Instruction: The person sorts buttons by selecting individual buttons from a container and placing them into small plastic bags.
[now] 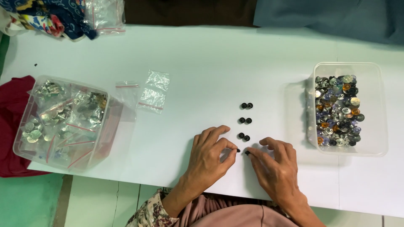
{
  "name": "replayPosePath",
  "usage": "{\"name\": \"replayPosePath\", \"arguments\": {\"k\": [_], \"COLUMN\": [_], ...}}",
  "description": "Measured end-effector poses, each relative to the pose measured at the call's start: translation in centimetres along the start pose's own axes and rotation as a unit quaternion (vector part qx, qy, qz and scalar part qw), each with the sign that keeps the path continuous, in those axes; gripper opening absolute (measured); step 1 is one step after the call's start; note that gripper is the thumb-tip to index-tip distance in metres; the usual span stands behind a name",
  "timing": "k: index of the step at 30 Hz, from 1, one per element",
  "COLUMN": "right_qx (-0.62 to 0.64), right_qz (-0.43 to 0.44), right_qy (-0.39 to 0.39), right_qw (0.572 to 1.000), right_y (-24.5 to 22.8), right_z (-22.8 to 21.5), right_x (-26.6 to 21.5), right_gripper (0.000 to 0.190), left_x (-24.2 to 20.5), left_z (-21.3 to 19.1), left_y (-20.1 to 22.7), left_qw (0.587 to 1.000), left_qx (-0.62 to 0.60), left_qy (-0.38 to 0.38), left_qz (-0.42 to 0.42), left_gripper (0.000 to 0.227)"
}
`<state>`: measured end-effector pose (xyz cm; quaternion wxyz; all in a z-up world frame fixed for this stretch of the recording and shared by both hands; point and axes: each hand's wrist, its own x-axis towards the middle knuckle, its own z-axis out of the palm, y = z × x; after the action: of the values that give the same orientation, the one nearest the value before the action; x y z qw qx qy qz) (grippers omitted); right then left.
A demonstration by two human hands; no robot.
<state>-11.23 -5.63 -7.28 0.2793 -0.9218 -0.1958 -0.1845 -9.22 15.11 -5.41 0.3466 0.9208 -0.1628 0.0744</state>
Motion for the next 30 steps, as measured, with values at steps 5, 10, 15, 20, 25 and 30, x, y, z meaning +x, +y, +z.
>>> {"name": "replayPosePath", "arguments": {"k": [5,10,15,20,25,30], "right_qx": [-0.004,-0.004,0.007,0.016,0.021,0.096], "right_qz": [0.001,-0.002,0.005,0.011,0.014,0.021], "right_qy": [-0.001,-0.002,-0.012,-0.015,-0.009,-0.001], "right_qw": [1.0,1.0,1.0,1.0,1.0,0.995], "right_y": [-0.1,-0.2,-0.5,-0.3,-0.4,-0.2], "right_z": [0.3,0.3,0.1,0.1,-0.3,-2.4], "right_x": [0.0,0.2,0.6,0.4,0.5,0.7], "right_gripper": [0.025,0.027,0.025,0.027,0.028,0.028], "left_x": [0.1,0.3,0.3,0.3,0.6,2.1], "left_z": [0.2,0.3,0.3,0.0,-0.7,-1.4], "left_y": [-0.1,-0.1,-0.2,-0.4,-0.4,0.2], "left_qw": [1.0,1.0,1.0,0.999,0.997,0.996], "left_qx": [0.01,0.013,-0.013,-0.029,-0.047,-0.039], "left_qy": [0.003,0.004,-0.011,-0.031,-0.054,-0.082], "left_qz": [0.017,0.025,0.004,-0.017,-0.019,-0.013], "left_gripper": [0.009,0.01,0.009,0.01,0.014,0.013]}}
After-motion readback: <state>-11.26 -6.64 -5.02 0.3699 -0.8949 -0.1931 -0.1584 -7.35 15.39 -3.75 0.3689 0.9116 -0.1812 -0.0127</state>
